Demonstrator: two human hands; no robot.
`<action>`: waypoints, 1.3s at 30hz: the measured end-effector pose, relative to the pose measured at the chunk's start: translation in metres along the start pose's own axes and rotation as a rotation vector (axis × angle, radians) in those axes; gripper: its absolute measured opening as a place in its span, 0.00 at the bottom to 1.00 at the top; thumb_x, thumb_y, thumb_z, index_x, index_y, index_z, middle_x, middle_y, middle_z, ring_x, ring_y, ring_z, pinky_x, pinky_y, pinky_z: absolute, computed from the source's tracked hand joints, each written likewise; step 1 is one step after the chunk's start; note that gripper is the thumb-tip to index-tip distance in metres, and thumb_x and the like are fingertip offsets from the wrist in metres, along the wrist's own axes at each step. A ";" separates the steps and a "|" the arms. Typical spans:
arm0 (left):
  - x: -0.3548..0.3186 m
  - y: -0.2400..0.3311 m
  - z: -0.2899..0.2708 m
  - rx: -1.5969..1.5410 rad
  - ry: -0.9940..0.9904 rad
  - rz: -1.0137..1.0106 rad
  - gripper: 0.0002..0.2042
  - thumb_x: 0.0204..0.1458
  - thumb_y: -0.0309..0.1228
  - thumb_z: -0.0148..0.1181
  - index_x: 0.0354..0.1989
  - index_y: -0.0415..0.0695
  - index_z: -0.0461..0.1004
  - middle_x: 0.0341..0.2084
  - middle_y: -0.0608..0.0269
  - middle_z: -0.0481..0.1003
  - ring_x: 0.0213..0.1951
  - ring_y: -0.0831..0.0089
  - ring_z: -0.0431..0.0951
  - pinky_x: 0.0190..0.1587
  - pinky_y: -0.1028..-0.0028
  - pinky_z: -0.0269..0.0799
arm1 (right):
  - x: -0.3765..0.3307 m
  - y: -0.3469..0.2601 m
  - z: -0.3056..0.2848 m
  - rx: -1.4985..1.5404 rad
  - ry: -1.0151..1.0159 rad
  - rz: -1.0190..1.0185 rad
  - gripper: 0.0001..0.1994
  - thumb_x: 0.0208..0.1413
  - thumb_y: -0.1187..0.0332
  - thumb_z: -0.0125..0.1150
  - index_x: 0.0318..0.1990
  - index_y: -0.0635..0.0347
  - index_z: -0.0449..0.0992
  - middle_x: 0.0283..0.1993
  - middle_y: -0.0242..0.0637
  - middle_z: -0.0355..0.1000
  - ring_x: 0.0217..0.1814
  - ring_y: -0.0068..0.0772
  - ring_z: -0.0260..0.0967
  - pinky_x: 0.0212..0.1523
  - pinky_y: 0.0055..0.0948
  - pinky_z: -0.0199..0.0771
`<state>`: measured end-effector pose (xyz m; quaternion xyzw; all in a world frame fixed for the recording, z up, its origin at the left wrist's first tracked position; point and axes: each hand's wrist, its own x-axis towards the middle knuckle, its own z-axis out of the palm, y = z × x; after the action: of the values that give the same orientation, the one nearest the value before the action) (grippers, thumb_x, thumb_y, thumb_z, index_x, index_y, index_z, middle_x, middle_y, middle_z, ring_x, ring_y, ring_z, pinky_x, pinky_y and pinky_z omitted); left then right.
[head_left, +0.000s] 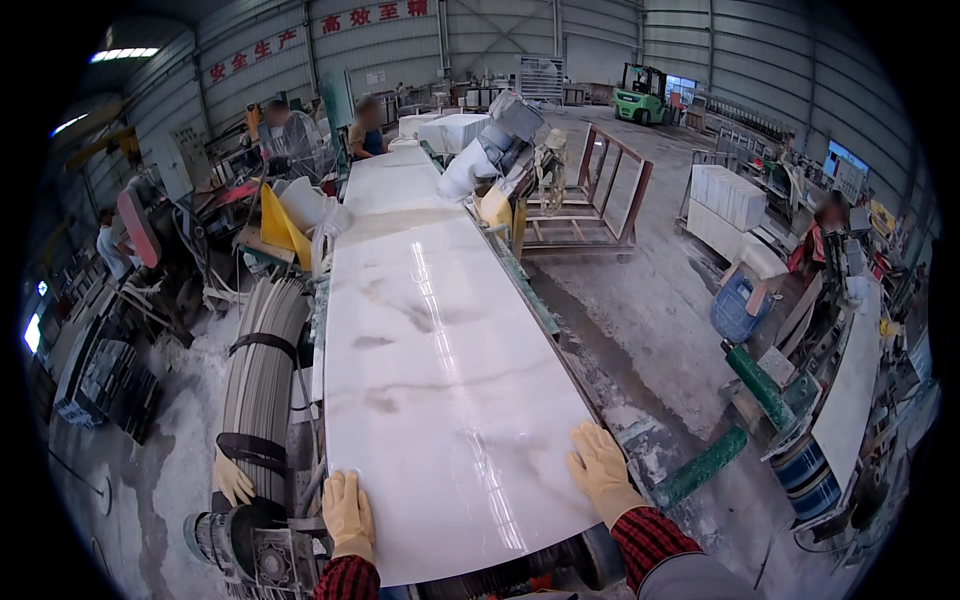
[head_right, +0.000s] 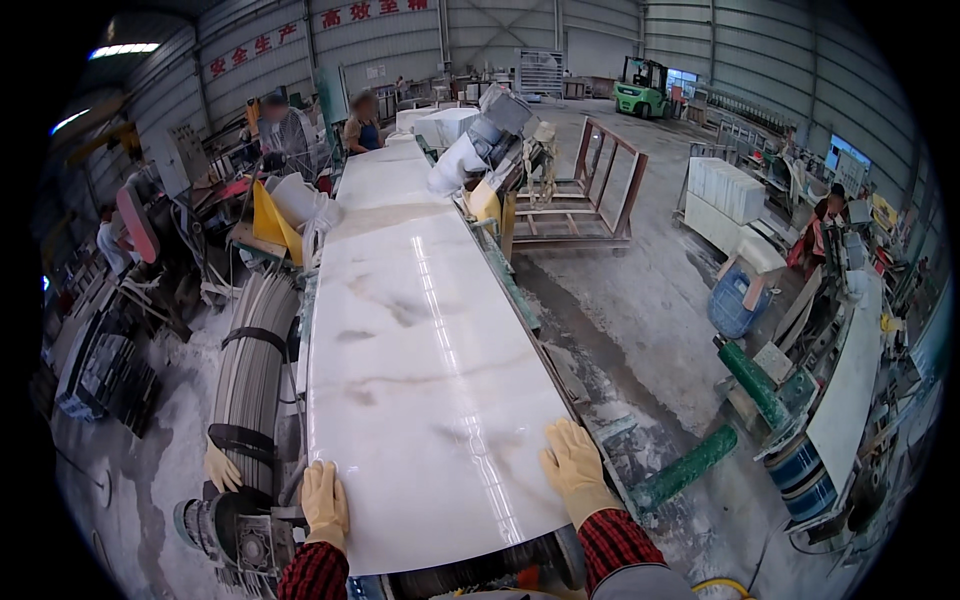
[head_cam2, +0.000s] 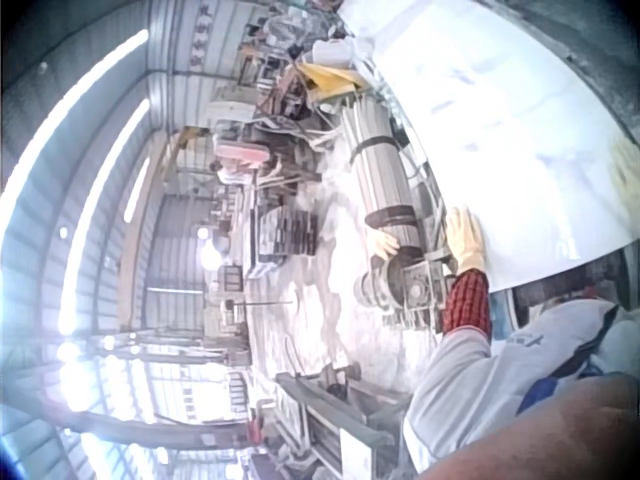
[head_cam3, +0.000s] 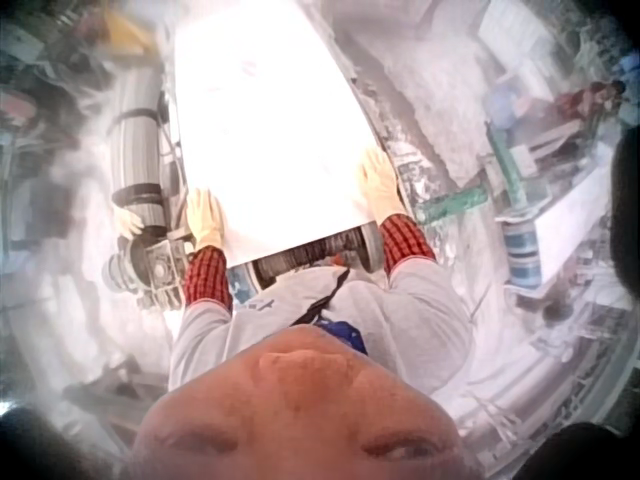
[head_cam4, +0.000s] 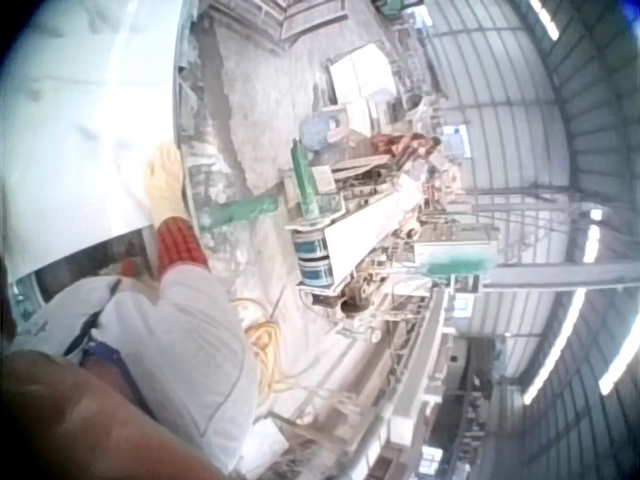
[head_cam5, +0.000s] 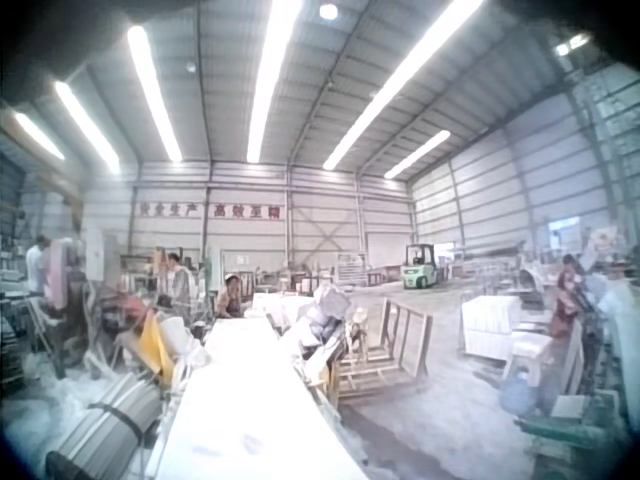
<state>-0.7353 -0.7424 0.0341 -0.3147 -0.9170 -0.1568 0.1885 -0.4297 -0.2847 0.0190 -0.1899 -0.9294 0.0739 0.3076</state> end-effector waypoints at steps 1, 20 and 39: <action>0.000 -0.001 0.001 0.007 0.006 0.003 0.21 0.69 0.29 0.67 0.69 0.46 0.79 0.69 0.47 0.78 0.71 0.43 0.75 0.70 0.47 0.75 | 0.000 0.000 -0.001 0.003 -0.002 0.003 0.25 0.66 0.60 0.73 0.67 0.60 0.83 0.74 0.58 0.80 0.76 0.67 0.75 0.79 0.62 0.75; -0.001 -0.002 0.000 -0.023 0.000 0.002 0.19 0.71 0.27 0.65 0.68 0.45 0.79 0.70 0.46 0.77 0.72 0.42 0.75 0.73 0.47 0.75 | -0.010 0.002 -0.003 0.045 0.046 -0.005 0.19 0.73 0.67 0.68 0.67 0.57 0.85 0.73 0.58 0.83 0.76 0.69 0.78 0.80 0.62 0.77; -0.003 -0.007 0.004 -0.017 -0.010 -0.012 0.19 0.70 0.27 0.66 0.68 0.46 0.79 0.71 0.47 0.78 0.73 0.42 0.75 0.72 0.47 0.76 | -0.014 -0.001 -0.011 0.058 0.043 0.017 0.16 0.74 0.72 0.68 0.66 0.56 0.86 0.70 0.58 0.85 0.74 0.69 0.80 0.79 0.62 0.80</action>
<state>-0.7385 -0.7478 0.0279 -0.3118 -0.9183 -0.1642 0.1802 -0.4132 -0.2915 0.0200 -0.1902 -0.9184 0.0996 0.3322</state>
